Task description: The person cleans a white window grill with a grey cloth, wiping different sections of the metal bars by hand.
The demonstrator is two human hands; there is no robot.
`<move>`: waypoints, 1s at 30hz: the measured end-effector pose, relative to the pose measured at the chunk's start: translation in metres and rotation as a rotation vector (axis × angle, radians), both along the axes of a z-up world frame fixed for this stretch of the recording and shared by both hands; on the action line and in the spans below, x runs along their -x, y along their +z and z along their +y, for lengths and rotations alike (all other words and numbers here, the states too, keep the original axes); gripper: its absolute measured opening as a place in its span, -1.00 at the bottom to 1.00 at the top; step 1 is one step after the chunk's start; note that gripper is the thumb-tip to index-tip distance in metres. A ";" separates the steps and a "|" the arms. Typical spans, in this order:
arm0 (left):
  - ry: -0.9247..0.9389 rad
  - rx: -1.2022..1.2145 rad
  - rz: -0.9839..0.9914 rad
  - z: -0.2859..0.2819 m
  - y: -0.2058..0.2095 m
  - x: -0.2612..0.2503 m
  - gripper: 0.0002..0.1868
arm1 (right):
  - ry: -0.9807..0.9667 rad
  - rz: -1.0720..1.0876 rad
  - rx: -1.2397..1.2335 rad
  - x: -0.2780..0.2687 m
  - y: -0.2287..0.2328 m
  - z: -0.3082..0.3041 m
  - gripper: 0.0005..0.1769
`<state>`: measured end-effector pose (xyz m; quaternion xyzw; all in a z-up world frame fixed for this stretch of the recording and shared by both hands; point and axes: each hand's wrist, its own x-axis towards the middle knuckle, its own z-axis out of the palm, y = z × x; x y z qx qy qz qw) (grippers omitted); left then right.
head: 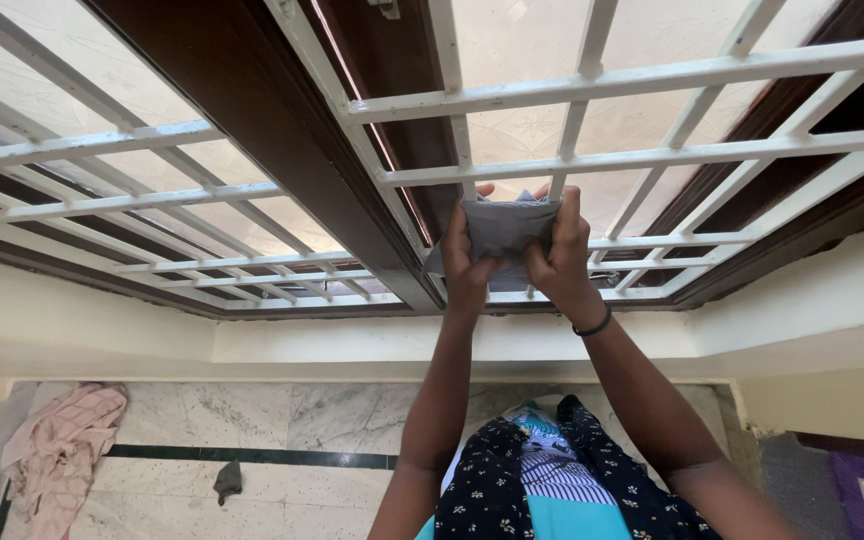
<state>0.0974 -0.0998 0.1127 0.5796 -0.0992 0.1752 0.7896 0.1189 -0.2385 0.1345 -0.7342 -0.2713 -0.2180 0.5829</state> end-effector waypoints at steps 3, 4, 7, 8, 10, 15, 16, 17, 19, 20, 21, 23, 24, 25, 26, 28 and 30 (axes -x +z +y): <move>0.005 -0.006 0.010 -0.001 -0.002 0.000 -0.06 | 0.016 -0.012 -0.002 0.001 0.001 -0.001 -0.46; 0.008 -0.007 0.009 -0.002 -0.002 0.000 -0.05 | 0.020 -0.009 -0.002 0.001 0.001 -0.002 -0.46; 0.014 -0.037 -0.001 0.000 -0.003 0.001 -0.05 | 0.029 -0.017 0.005 0.002 0.003 -0.003 -0.45; 0.008 -0.032 -0.008 0.000 -0.003 0.001 -0.05 | 0.030 -0.031 0.009 0.003 0.003 -0.003 -0.45; -0.003 -0.023 -0.018 0.000 -0.004 0.001 -0.05 | 0.029 -0.033 0.013 0.002 0.001 -0.004 -0.44; 0.005 -0.035 0.001 0.000 -0.004 0.002 -0.05 | 0.011 -0.016 0.022 0.000 -0.003 -0.004 -0.45; 0.012 -0.041 0.004 0.000 -0.004 0.002 -0.04 | 0.016 -0.031 0.024 0.000 -0.004 -0.005 -0.44; 0.004 -0.030 -0.002 -0.001 -0.004 0.001 -0.04 | 0.021 -0.047 0.026 0.000 -0.004 -0.006 -0.43; -0.008 -0.008 -0.013 -0.001 -0.005 0.000 -0.04 | 0.022 -0.045 0.035 0.000 -0.005 -0.007 -0.43; -0.009 -0.001 -0.014 -0.001 -0.005 0.000 -0.04 | 0.018 -0.029 0.041 -0.001 -0.005 -0.008 -0.44; -0.010 0.006 -0.013 -0.002 -0.005 0.001 -0.04 | 0.014 -0.012 0.048 -0.001 -0.006 -0.009 -0.45; -0.005 0.006 -0.007 -0.003 -0.006 0.001 -0.05 | 0.016 -0.034 0.050 -0.002 -0.008 -0.009 -0.43; 0.001 -0.001 -0.001 -0.003 -0.006 0.001 -0.05 | 0.017 -0.044 0.051 -0.002 -0.008 -0.009 -0.42; 0.007 -0.009 0.004 -0.004 -0.006 0.001 -0.05 | 0.020 -0.041 0.047 -0.003 -0.008 -0.009 -0.42; 0.019 -0.026 0.002 -0.004 -0.005 0.001 -0.05 | 0.024 -0.039 0.043 -0.003 -0.008 -0.009 -0.43; 0.042 -0.058 -0.001 -0.004 -0.005 0.002 -0.06 | 0.033 -0.038 0.029 -0.001 -0.006 -0.009 -0.43; 0.044 -0.059 -0.002 -0.004 -0.003 0.001 -0.06 | 0.046 -0.043 0.009 0.000 -0.003 -0.009 -0.42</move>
